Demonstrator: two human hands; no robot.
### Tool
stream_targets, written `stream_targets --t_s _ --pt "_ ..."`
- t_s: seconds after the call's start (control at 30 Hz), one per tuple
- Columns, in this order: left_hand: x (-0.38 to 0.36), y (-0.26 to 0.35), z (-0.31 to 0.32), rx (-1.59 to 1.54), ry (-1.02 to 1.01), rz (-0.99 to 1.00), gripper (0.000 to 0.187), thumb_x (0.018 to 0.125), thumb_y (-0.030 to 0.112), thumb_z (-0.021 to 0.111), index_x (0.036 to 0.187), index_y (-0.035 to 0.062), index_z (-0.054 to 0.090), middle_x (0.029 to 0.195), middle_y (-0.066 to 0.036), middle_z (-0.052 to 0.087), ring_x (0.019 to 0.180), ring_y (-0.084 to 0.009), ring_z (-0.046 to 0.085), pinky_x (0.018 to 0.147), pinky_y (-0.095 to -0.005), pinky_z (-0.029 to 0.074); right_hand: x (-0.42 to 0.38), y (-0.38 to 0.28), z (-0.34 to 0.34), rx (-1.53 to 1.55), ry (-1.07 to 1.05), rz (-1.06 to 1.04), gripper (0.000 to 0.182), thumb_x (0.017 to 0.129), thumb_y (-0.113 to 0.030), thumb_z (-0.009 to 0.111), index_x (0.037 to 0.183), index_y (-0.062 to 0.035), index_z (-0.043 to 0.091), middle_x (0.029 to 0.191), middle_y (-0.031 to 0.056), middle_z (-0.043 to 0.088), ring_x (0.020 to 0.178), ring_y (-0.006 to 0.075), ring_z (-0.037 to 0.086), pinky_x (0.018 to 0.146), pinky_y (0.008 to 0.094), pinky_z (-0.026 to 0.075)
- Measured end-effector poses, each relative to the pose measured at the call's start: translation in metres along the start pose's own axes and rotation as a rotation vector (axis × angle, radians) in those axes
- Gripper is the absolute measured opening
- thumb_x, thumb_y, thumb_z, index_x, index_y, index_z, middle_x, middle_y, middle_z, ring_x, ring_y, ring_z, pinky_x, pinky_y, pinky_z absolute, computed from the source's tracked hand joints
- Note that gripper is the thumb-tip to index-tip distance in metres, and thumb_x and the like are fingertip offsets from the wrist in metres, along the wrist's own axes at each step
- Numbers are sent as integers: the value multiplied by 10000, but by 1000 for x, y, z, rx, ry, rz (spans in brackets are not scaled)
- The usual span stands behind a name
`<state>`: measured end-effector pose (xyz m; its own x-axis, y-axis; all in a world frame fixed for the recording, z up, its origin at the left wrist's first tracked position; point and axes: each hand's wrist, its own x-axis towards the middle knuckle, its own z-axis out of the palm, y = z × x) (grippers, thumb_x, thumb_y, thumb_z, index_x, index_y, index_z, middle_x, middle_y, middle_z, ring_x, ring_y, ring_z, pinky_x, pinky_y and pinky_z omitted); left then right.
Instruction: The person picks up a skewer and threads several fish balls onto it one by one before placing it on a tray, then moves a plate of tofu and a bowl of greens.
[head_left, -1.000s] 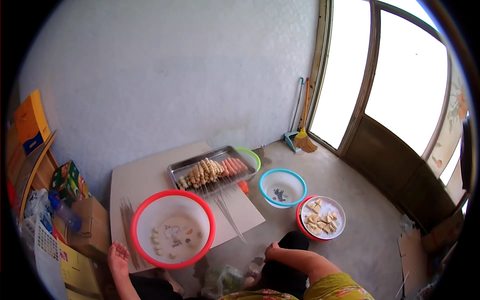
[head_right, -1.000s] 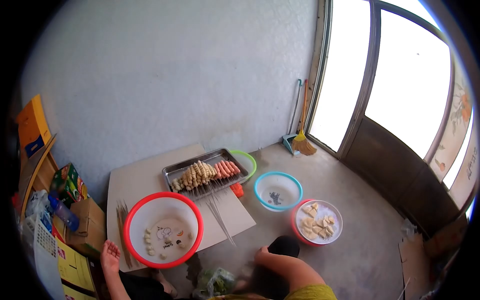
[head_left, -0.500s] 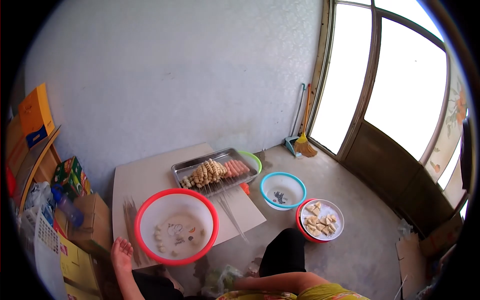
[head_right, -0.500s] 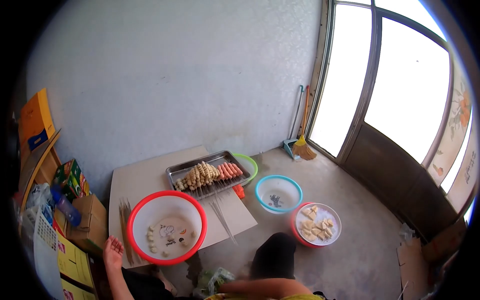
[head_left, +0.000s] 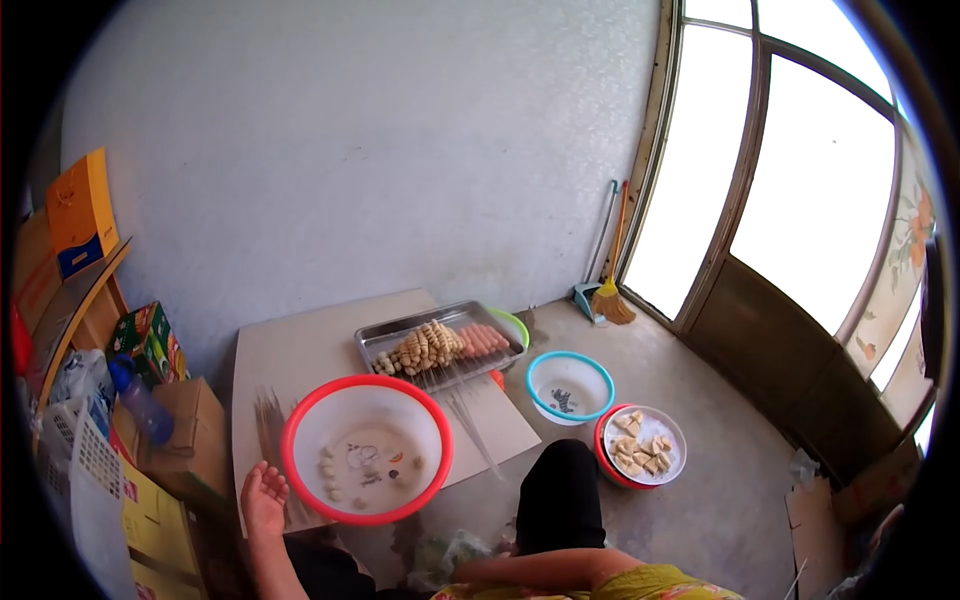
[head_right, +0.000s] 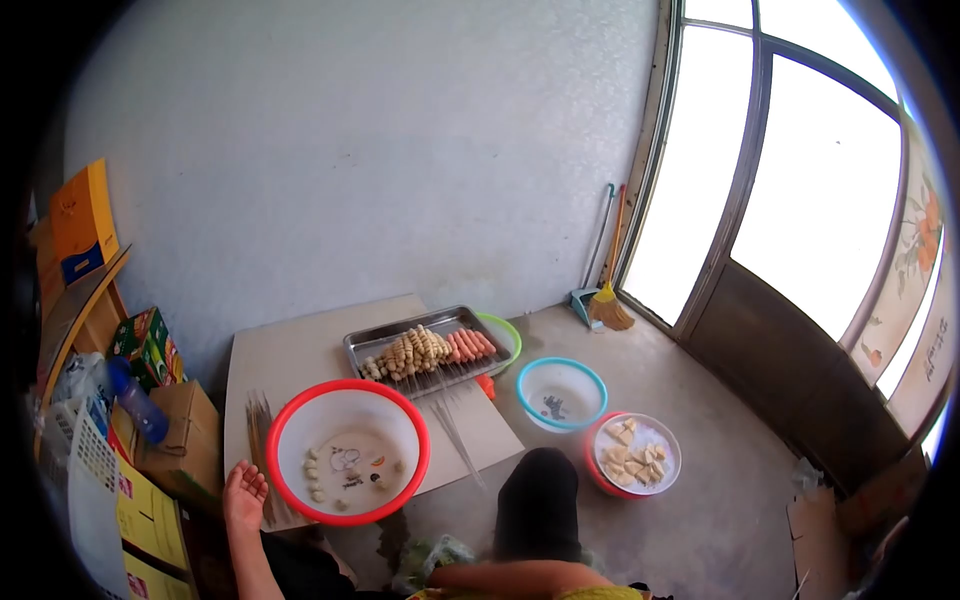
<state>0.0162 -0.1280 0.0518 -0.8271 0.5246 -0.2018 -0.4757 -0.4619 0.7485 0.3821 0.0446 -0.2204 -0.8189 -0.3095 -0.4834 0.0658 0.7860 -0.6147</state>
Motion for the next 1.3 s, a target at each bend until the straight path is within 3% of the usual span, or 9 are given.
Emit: stream_targets --t_s 0.27,0.4,0.5,0.73,0.97,1.1,1.2,1.23,1.3 --pt "2 -11 8 -22 -36 -47 255 910 268 559 1081 81 583 881 -46 631 759 -167 610 680 -316 513 -40 -110 -84 -83 -99 0 530 777 -359 571 1190 -28 549 1147 211 582 1077 367 548 908 446 429" --pt "-2 -3 11 -15 -30 -35 251 884 231 604 1071 65 593 887 -67 647 786 -184 627 688 -315 523 -11 -69 -47 -68 -42 12 479 769 -267 529 1202 -63 551 1133 202 586 1046 378 553 880 444 445" --pt "1 -1 2 -6 -19 -29 246 902 232 573 1078 62 593 885 -66 649 790 -190 632 697 -328 524 -24 -63 -47 22 51 -62 384 824 -273 419 1103 -58 573 1007 223 612 979 402 566 838 448 453" --pt "2 6 -8 132 122 -36 216 891 228 578 1035 69 603 888 -52 642 799 -185 624 715 -331 511 -27 -52 -53 17 -6 139 287 819 -209 527 1078 -123 616 1015 156 641 987 318 610 819 388 466" --pt "4 27 -29 256 181 -44 162 870 202 590 969 75 603 863 -77 631 769 -205 627 670 -336 516 -35 -27 -45 42 196 33 208 812 -228 543 945 -96 632 882 145 640 875 317 626 745 385 490" --pt "5 21 -28 322 219 7 169 848 194 608 964 71 597 825 -67 626 703 -192 628 600 -333 517 -48 -44 -65 61 202 -16 222 829 -252 549 954 -90 635 911 144 645 875 323 623 761 387 491" --pt "25 -9 -51 721 302 28 163 849 186 599 953 61 604 801 -54 627 579 -166 622 477 -276 493 -51 -52 -78 116 149 96 261 863 -274 542 1013 -79 627 998 147 644 921 333 609 806 380 482" --pt "26 -17 -55 724 299 31 163 849 186 599 953 61 604 801 -54 627 579 -166 622 477 -276 493 -50 -51 -75 117 153 95 261 863 -274 542 1013 -79 627 998 147 644 921 333 609 806 380 482" --pt "33 -31 -66 1170 423 76 180 799 196 610 910 56 627 815 -104 658 630 -207 651 536 -345 506 -48 -49 -70 143 177 79 252 861 -264 549 991 -64 630 981 146 645 902 326 614 789 382 481"
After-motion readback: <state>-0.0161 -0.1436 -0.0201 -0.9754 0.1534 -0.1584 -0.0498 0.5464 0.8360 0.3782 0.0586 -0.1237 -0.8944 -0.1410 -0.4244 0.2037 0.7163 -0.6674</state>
